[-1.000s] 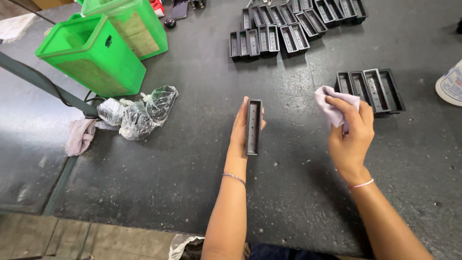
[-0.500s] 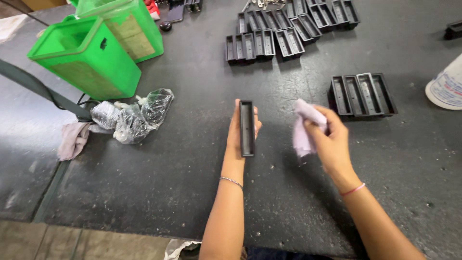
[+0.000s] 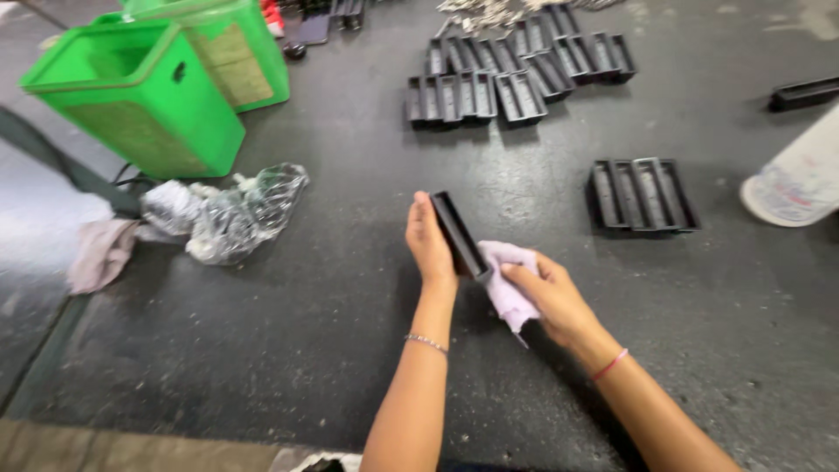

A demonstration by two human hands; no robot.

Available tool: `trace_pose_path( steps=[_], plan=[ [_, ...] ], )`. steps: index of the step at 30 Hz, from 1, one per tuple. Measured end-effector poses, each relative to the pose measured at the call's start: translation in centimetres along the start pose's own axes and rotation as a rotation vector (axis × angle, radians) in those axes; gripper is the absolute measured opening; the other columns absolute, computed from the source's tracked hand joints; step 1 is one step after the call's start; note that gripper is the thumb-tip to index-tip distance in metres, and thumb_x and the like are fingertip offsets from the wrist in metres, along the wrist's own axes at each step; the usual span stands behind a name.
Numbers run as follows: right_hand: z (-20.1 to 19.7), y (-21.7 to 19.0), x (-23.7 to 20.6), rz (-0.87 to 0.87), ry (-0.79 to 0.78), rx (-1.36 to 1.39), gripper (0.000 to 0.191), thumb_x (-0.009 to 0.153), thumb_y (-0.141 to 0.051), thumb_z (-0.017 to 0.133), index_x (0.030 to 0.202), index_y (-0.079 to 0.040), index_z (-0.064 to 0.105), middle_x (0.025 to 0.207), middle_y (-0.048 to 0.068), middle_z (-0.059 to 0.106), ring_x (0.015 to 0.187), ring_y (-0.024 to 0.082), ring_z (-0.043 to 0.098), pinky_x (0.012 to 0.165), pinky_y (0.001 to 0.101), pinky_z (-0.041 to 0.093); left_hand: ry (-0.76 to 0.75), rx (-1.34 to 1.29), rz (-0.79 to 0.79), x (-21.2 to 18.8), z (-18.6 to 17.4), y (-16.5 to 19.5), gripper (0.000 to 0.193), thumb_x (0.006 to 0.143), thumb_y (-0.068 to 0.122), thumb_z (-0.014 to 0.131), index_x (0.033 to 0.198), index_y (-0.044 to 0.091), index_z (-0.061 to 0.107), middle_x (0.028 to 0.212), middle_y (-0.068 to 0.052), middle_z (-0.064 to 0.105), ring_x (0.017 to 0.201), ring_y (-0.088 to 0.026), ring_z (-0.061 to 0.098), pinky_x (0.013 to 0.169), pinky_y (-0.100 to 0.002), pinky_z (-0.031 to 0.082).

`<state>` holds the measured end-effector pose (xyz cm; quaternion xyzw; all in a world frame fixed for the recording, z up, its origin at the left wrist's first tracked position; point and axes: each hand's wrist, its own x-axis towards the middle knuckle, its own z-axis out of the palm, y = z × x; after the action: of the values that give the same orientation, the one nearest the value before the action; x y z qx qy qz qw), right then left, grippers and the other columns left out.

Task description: The person wipes multiple small black metal trays with a cloth, occasionally applying liquid from a white bottle. They handle each tray one at a time, wiping the interior and exterior surfaces, then place the cleaned trays in a neat row on the table.

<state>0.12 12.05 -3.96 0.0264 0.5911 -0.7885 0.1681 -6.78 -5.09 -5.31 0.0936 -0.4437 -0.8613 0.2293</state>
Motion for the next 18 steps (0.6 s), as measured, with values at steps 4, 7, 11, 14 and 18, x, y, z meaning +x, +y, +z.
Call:
trace_pose_path(
  steps=[4, 7, 11, 14, 18],
  plan=[
    [0.8, -1.2, -0.6, -0.096, -0.085, -0.027, 0.043, 0.094, -0.014, 0.068, 0.134, 0.001, 0.068, 0.093, 0.004, 0.072, 0.065, 0.007, 0.057, 0.053, 0.0218, 0.045, 0.045, 0.04, 0.163, -0.6, 1.1, -0.7, 0.033, 0.109, 0.039, 0.052, 0.092, 0.011, 0.061, 0.078, 0.007, 0.052, 0.069, -0.003, 0.046, 0.059, -0.021, 0.039],
    [1.5, -1.8, -0.6, -0.064, -0.023, 0.001, 0.044, 0.089, -0.01, 0.07, 0.131, 0.004, 0.067, 0.097, 0.004, 0.076, 0.072, 0.007, 0.066, 0.06, 0.0223, 0.053, 0.059, 0.167, 0.308, -1.4, 1.5, -0.6, 0.032, 0.109, 0.037, 0.05, 0.099, 0.009, 0.064, 0.084, 0.006, 0.057, 0.075, -0.002, 0.048, 0.067, -0.021, 0.042],
    [1.1, -2.5, -1.6, -0.055, 0.03, 0.015, 0.041, 0.087, -0.008, 0.07, 0.127, 0.002, 0.069, 0.084, 0.005, 0.071, 0.061, 0.009, 0.062, 0.052, 0.0243, 0.049, 0.014, 0.147, 0.184, -2.5, 2.2, 0.0, 0.031, 0.108, 0.036, 0.05, 0.101, 0.009, 0.064, 0.082, 0.005, 0.056, 0.072, -0.005, 0.048, 0.064, -0.023, 0.042],
    [-0.6, -2.8, -3.4, -0.072, 0.067, 0.04, 0.038, 0.086, -0.006, 0.068, 0.123, 0.001, 0.068, 0.081, 0.004, 0.071, 0.056, 0.009, 0.06, 0.047, 0.0248, 0.047, -0.217, 0.216, 0.213, -3.1, 2.2, 0.2, 0.034, 0.11, 0.037, 0.051, 0.11, 0.006, 0.066, 0.093, 0.001, 0.058, 0.079, -0.007, 0.049, 0.071, -0.024, 0.042],
    [-5.3, -2.9, -8.0, -0.141, 0.157, 0.134, 0.038, 0.087, -0.006, 0.07, 0.124, 0.003, 0.071, 0.078, 0.003, 0.07, 0.048, 0.006, 0.052, 0.042, 0.0224, 0.041, -0.55, 0.228, -0.059, -3.8, 2.3, -0.8, 0.048, 0.105, 0.044, 0.047, 0.135, 0.008, 0.058, 0.109, -0.005, 0.068, 0.093, -0.012, 0.062, 0.082, -0.029, 0.052]
  ],
)
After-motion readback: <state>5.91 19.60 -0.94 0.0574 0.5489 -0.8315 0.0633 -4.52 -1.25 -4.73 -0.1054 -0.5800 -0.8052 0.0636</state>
